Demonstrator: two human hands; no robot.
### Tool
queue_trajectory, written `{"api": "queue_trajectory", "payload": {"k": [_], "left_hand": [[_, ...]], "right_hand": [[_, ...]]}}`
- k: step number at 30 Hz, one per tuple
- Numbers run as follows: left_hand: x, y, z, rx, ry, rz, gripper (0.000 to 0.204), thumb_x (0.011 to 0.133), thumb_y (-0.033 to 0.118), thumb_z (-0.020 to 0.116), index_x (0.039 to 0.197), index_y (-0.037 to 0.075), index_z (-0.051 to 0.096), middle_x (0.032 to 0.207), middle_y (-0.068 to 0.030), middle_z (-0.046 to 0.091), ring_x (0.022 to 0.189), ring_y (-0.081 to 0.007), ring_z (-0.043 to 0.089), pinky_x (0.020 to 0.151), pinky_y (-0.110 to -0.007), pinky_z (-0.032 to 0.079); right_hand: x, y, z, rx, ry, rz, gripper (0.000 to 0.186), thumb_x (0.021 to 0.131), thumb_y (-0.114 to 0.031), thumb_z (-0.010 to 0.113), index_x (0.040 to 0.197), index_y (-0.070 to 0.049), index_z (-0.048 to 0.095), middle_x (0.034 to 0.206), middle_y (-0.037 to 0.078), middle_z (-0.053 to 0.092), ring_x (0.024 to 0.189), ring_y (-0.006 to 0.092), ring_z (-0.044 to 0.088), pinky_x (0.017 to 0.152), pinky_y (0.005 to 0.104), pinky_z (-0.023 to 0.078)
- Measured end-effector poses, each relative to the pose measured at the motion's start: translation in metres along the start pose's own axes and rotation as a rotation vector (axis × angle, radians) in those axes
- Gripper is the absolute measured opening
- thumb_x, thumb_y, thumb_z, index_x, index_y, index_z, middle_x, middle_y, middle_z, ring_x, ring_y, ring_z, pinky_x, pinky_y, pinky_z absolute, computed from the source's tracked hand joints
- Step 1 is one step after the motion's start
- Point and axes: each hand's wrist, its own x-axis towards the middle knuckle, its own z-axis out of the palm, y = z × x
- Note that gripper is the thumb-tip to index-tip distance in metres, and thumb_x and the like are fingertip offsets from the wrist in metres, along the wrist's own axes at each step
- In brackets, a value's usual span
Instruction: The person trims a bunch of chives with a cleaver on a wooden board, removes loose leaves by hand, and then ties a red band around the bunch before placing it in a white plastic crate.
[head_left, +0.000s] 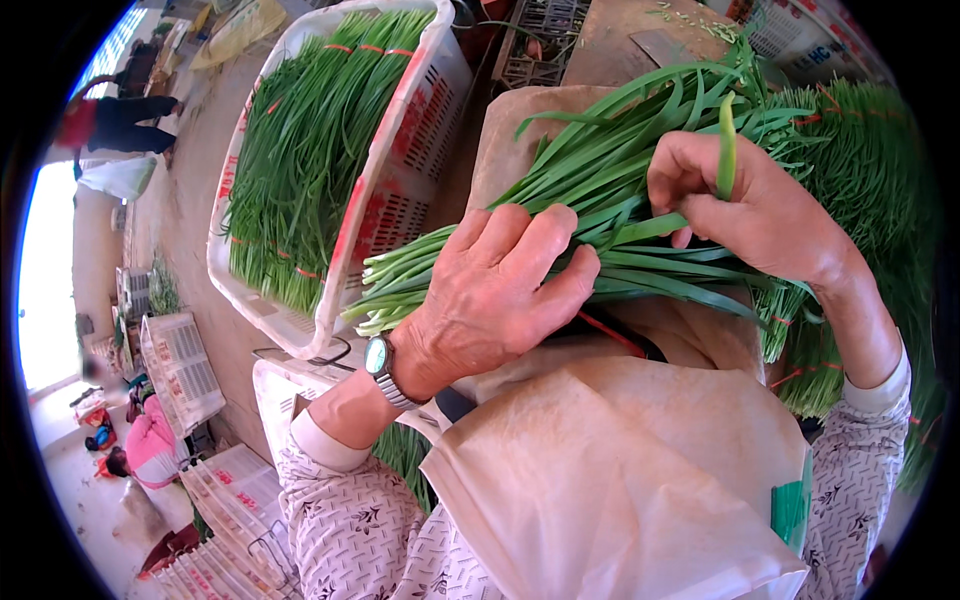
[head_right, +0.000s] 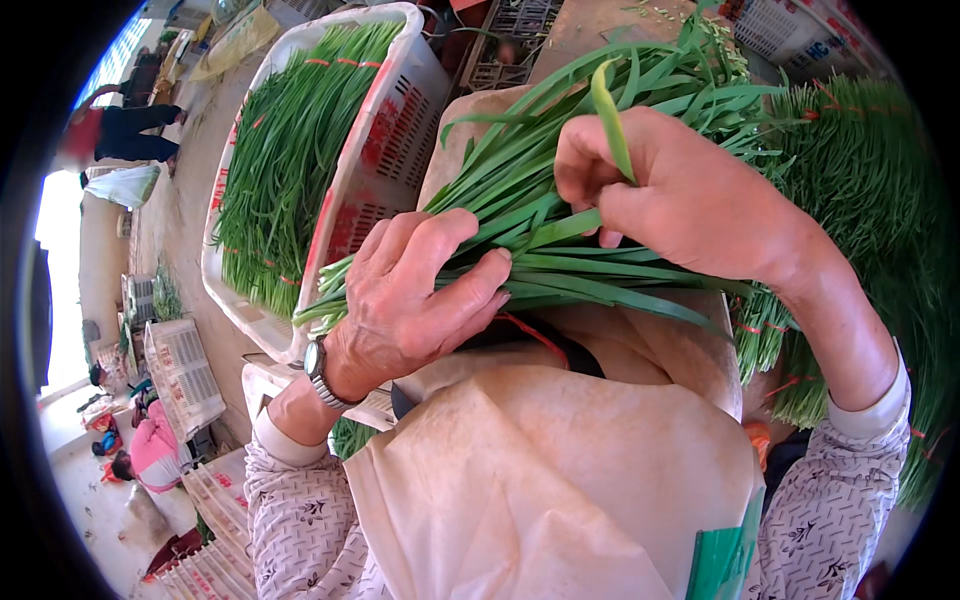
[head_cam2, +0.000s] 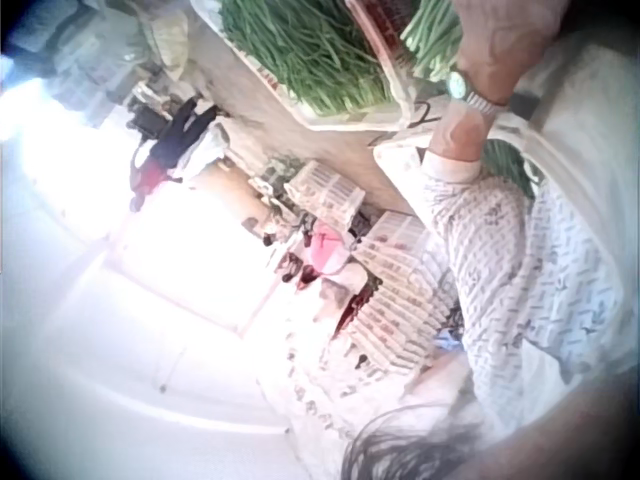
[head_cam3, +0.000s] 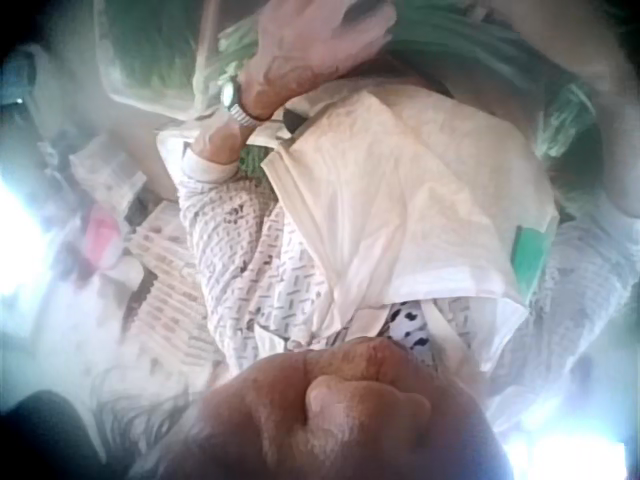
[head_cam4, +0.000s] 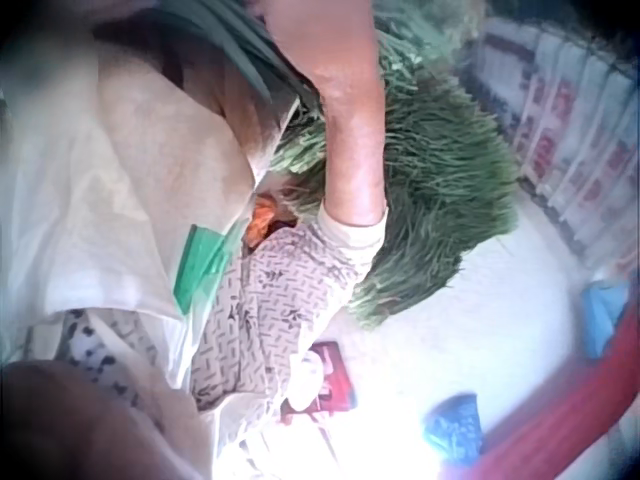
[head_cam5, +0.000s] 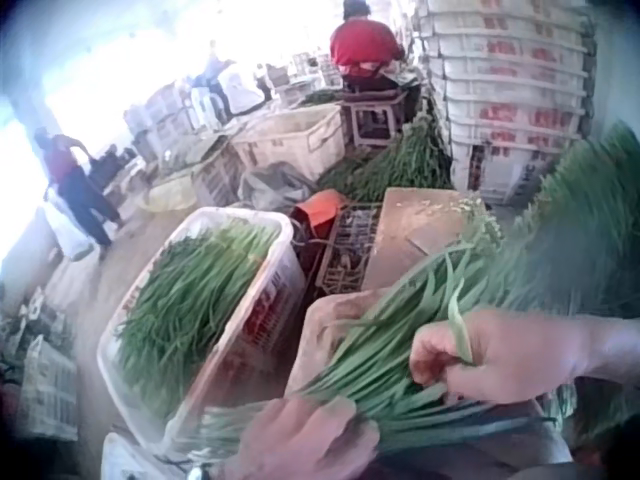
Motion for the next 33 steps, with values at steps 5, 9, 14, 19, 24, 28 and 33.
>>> {"api": "queue_trajectory", "payload": {"k": [5,9,14,19,24,28,33], "left_hand": [[-0.006,0.002,0.003,0.060,0.065,0.052,0.031,0.063,0.015,0.077,0.093,0.011,0.069,0.101,-0.0100,0.058,0.081,-0.0260,0.060,0.064,-0.037,0.048],[-0.008,0.006,0.002,0.079,0.060,0.083,0.031,0.062,0.013,0.076,0.092,0.011,0.069,0.101,-0.0102,0.059,0.081,-0.0259,0.060,0.063,-0.036,0.048],[-0.013,0.007,0.003,0.088,0.075,0.077,0.030,0.061,0.011,0.076,0.091,0.010,0.069,0.101,-0.0104,0.059,0.081,-0.0264,0.060,0.063,-0.035,0.048],[-0.014,0.003,0.007,0.102,0.192,0.124,0.017,0.068,0.012,0.067,0.084,0.006,0.065,0.100,-0.0079,0.055,0.072,-0.0193,0.050,0.058,-0.032,0.039],[-0.013,0.008,0.007,0.105,0.184,0.107,0.021,0.065,0.009,0.071,0.086,0.008,0.067,0.100,-0.0092,0.058,0.076,-0.0235,0.056,0.061,-0.034,0.044],[-0.010,0.010,0.007,0.096,0.122,0.080,0.028,0.062,0.008,0.075,0.090,0.010,0.070,0.100,-0.0103,0.062,0.081,-0.0275,0.062,0.063,-0.035,0.049],[-0.026,0.000,0.009,0.160,0.152,0.095,0.024,0.063,0.011,0.072,0.086,0.010,0.068,0.093,-0.0083,0.059,0.077,-0.0259,0.059,0.061,-0.034,0.048]], "right_hand": [[0.001,-0.008,0.009,-0.300,-0.005,-0.150,0.009,0.079,-0.003,0.056,0.085,0.004,0.056,0.071,0.013,0.058,0.066,0.0224,0.061,0.063,0.0356,0.048],[0.000,-0.019,0.012,-0.541,-0.048,-0.128,0.014,0.076,-0.007,0.062,0.082,0.005,0.058,0.076,0.023,0.059,0.074,0.0426,0.056,0.065,0.0436,0.046],[-0.004,-0.014,0.029,-0.671,0.001,-0.233,0.011,0.075,-0.006,0.064,0.081,0.001,0.059,0.078,0.021,0.063,0.078,0.0415,0.060,0.067,0.0476,0.047],[0.000,-0.007,0.044,-0.826,0.037,-0.264,0.011,0.076,-0.007,0.065,0.082,0.000,0.060,0.079,0.020,0.064,0.079,0.0415,0.061,0.067,0.0482,0.048],[0.002,-0.005,0.040,-0.669,0.114,-0.295,0.007,0.077,-0.006,0.064,0.079,-0.001,0.061,0.075,0.021,0.062,0.076,0.0417,0.061,0.066,0.0479,0.048],[0.008,-0.007,0.029,-0.580,0.004,-0.244,0.004,0.076,-0.005,0.062,0.075,-0.001,0.062,0.073,0.021,0.061,0.073,0.0413,0.060,0.065,0.0476,0.047],[0.024,-0.008,0.048,-0.738,0.012,-0.409,0.006,0.073,-0.004,0.063,0.078,-0.001,0.059,0.075,0.020,0.061,0.074,0.0417,0.059,0.065,0.0478,0.046]]}}
